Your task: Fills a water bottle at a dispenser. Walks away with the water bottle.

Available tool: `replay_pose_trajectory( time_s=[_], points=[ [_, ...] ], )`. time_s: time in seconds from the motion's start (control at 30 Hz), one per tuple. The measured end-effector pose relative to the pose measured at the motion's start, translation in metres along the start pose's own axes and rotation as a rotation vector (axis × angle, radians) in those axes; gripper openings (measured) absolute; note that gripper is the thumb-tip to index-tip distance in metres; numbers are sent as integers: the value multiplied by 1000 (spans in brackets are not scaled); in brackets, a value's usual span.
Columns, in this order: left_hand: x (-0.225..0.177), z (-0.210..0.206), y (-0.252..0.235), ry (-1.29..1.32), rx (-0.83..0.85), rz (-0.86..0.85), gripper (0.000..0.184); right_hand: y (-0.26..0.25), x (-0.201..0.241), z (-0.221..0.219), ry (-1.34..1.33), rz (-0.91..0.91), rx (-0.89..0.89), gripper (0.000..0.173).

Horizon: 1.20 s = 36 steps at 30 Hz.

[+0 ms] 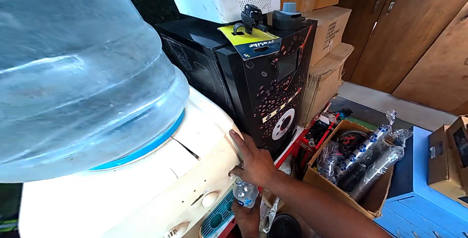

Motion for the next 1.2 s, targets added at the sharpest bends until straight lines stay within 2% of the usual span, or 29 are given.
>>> replay_pose_trajectory(
  time_s=[1.2],
  points=[
    [-1, 1, 0, -3, -3, 4, 112, 0, 0, -1, 6, -16, 11, 112]
  ],
)
Point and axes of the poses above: each hand's wrist, its own y-axis away from the middle knuckle, its own z-axis out of the back of the hand, x = y × z, the point moved 8 cm from there along -y, towards the middle knuckle, and after that the axes turned 5 degrees about x, right-handed, at the moved point
